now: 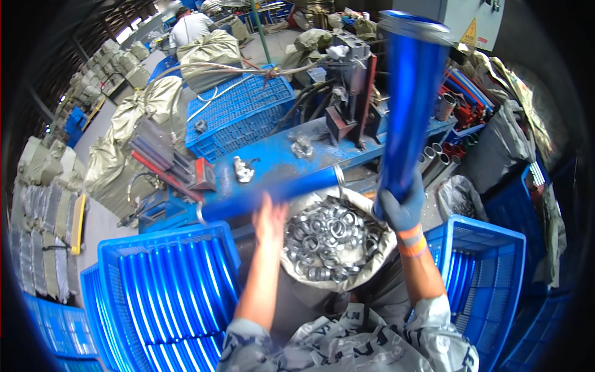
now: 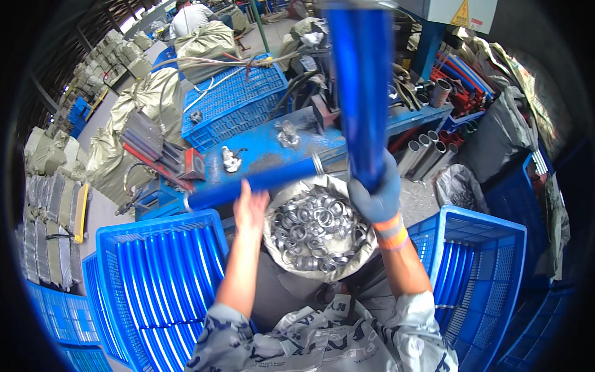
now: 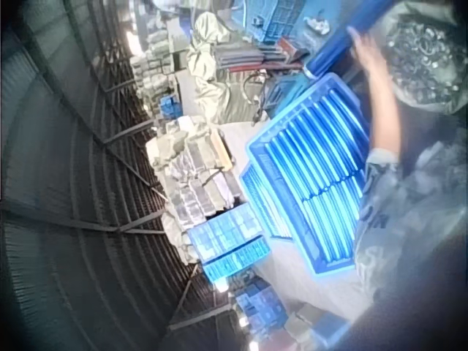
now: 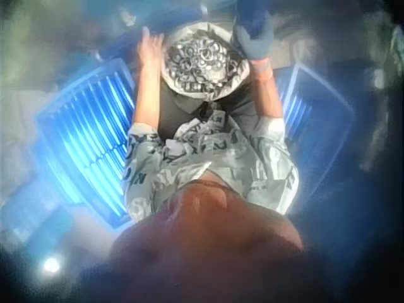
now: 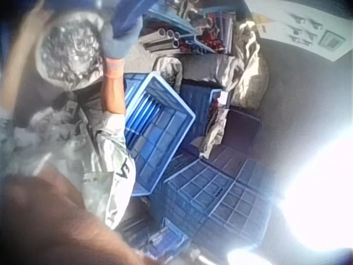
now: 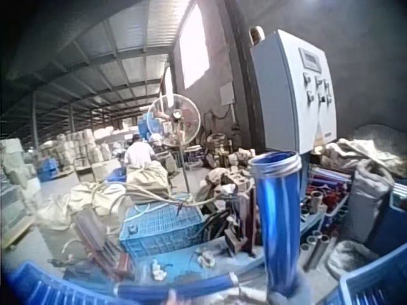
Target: Fitting metal rings onto blue tubes and organizing them into crates in a factory environment.
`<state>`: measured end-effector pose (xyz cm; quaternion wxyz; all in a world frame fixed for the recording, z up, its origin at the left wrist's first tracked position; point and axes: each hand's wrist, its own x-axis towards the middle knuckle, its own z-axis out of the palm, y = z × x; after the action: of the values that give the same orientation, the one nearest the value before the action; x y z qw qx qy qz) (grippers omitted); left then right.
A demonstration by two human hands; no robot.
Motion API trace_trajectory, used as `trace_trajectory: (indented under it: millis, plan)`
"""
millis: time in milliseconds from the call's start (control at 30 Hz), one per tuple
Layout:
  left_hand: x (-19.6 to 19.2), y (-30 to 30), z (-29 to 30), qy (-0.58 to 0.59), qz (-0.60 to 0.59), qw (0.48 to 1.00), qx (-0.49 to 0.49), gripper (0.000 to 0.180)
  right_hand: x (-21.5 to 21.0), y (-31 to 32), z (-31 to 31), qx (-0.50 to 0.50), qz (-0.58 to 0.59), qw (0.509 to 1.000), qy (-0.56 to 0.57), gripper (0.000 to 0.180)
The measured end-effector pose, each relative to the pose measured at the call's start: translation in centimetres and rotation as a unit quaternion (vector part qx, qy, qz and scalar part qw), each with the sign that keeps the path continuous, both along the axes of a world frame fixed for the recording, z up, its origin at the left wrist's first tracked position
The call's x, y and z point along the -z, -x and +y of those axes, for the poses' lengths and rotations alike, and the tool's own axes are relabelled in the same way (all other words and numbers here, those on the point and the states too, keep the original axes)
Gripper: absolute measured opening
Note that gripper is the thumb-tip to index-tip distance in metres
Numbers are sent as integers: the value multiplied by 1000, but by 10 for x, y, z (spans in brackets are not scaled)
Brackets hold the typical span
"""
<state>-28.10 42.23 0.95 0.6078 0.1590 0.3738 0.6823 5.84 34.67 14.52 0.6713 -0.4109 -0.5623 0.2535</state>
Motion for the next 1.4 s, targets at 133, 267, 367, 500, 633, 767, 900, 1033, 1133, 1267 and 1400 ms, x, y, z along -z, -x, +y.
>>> trace_trajectory:
  millis: [133, 267, 367, 500, 633, 767, 900, 1033, 1133, 1267, 1400]
  plan:
    - [-11, -20, 169, -23, 9, 998, -65, 79, 30, -30, -116, 21, 42, 990, 136, 74]
    - [16, -23, 235, 92, 20, 995, -34, 78, 56, -45, -200, 87, 55, 969, 226, 73]
    - [39, -15, 247, 157, 42, 987, -4, 86, 67, -50, -225, 106, 105, 958, 243, 72]
    - [51, -3, 249, 133, 50, 990, 12, 90, 70, -45, -218, 126, 128, 955, 237, 70]
    - [49, 4, 239, 109, 26, 994, 6, 90, 67, -34, -198, 109, 161, 951, 241, 67]
    - [45, 7, 229, 123, 32, 991, 49, 95, 57, -46, -205, 133, 147, 943, 266, 69]
    - [53, 12, 234, 116, 89, 984, 102, 98, 45, -115, -260, 217, 60, 946, 234, 81]
    - [77, 29, 255, 119, 144, 981, 58, 100, 71, -229, -366, 366, -5, 903, 225, 58]
    - [91, 72, 275, 82, 88, 979, 166, 100, 155, -262, -488, 351, 16, 869, 348, 53]
    - [95, 137, 250, 40, 198, 965, 167, 71, 297, -196, -655, 404, -87, 641, 647, 99]
    - [89, 198, 162, 53, 291, 947, 121, 62, 383, -100, -727, 335, -65, 547, 764, 91]
